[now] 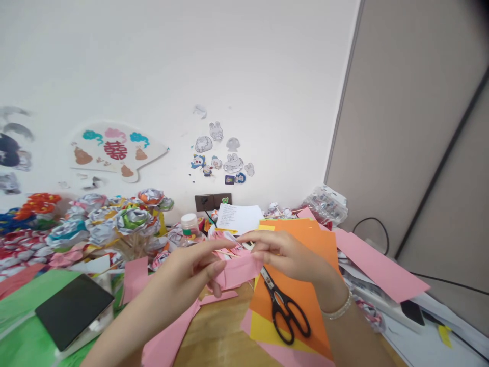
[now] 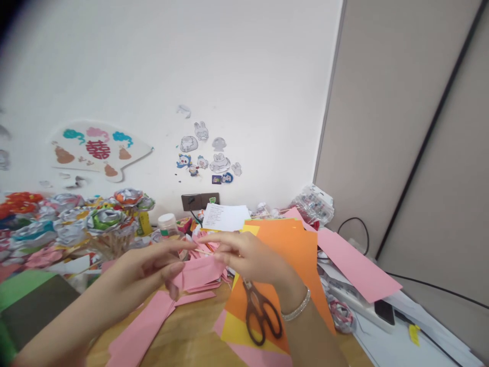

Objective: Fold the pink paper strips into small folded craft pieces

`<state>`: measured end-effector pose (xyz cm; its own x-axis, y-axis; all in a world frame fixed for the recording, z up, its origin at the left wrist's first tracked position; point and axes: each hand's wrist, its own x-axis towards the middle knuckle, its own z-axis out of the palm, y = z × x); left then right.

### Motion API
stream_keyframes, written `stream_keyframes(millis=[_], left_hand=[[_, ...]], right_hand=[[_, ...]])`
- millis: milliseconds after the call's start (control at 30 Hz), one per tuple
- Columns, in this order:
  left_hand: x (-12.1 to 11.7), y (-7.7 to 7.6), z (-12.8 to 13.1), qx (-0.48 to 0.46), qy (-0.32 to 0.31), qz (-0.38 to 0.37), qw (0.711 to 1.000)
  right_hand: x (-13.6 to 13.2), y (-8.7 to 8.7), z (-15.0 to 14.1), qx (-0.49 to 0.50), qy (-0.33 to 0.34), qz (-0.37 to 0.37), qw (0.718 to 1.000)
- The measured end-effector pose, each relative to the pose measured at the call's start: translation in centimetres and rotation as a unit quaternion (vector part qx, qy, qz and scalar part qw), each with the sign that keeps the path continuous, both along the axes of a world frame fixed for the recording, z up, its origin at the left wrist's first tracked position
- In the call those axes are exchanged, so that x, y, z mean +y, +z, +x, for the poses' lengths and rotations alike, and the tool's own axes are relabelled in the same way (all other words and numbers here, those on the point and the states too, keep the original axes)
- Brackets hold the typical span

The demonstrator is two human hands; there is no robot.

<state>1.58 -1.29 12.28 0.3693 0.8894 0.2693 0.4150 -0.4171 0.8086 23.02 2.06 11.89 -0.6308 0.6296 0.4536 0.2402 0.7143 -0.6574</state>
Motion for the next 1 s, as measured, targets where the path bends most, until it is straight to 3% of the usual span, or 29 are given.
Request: stream_keyframes(millis=[133, 300, 400, 533, 633, 767, 1000], left_hand=[[0.0, 0.2, -0.4, 0.029, 0.026, 0.038, 0.999], [-0.3, 0.6, -0.6, 0.07, 0.012, 0.06, 0.996], [-0.4, 0.7, -0.6, 0.023, 0.013, 0.027, 0.999], [-0.3, 0.7, -0.6, -0.048, -0.005, 0.027, 0.998], [-0.4, 0.8, -0.7, -0.057, 0.003, 0.073, 0.996], [-0.4, 0.9, -0.6, -0.052, 0.046, 0.168, 0.983], [-0.2, 0.7, -0.2, -0.084, 0.095, 0.323, 0.938]], right_hand=[[0.2, -0.2, 0.1, 0.02, -0.004, -0.016, 1.0], [0.1, -0.2, 0.1, 0.015, 0.006, -0.026, 1.0], [0.2, -0.3, -0.2, 0.052, 0.009, -0.054, 0.997], [0.4, -0.5, -0.7, 0.176, -0.031, -0.096, 0.979], [0.4, -0.5, -1.1, 0.244, -0.046, -0.127, 0.96], [0.0, -0.3, -1.3, 0.266, -0.017, -0.158, 0.951], [-0.5, 0.0, -1.5, 0.316, 0.014, -0.163, 0.935]])
